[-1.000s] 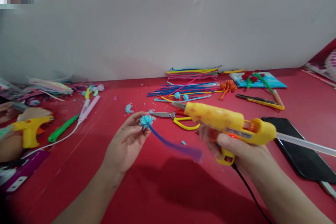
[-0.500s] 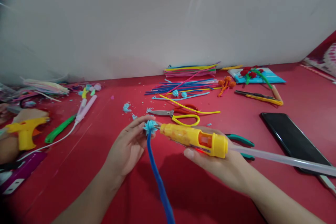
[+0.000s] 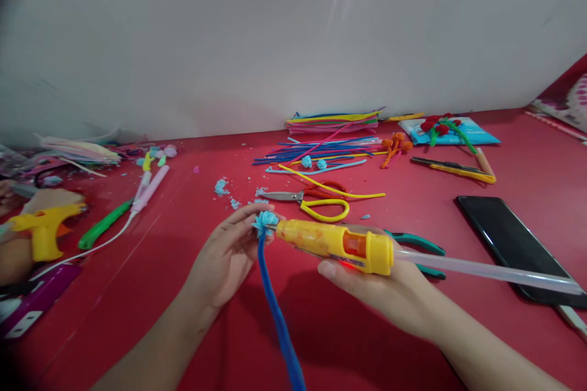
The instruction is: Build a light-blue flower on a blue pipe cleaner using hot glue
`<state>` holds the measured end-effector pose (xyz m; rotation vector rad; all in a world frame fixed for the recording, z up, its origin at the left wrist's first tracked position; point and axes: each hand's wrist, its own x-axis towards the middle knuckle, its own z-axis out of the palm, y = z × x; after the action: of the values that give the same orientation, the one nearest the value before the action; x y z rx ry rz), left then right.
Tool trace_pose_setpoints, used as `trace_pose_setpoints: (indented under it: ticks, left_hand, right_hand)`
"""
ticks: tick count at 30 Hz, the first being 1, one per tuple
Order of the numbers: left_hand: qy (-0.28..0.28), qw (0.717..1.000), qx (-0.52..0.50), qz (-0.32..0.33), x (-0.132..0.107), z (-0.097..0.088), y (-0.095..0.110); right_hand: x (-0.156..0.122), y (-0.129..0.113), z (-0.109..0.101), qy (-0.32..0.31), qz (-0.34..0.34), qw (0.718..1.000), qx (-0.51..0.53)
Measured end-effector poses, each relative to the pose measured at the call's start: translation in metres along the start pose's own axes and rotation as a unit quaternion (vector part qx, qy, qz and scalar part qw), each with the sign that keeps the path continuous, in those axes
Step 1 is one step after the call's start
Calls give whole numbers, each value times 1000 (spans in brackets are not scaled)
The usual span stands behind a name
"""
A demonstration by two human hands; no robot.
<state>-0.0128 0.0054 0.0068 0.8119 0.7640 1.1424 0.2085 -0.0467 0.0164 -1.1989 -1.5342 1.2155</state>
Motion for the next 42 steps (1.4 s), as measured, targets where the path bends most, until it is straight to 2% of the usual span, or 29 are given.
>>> trace_pose_setpoints:
  ticks: [14,30,42]
  left_hand:
    - [3,1000,-5,-12,-2,1,1]
    - [9,1000,-15,-19,-1,3,2]
    - [15,1000,-17,-21,-1,2,1]
  right_hand:
    - [-5,6,0,-11,56,997,57]
    - [-2,5,-1,-12,18,1000,14]
    - [-2,2,0,0,31,999,12]
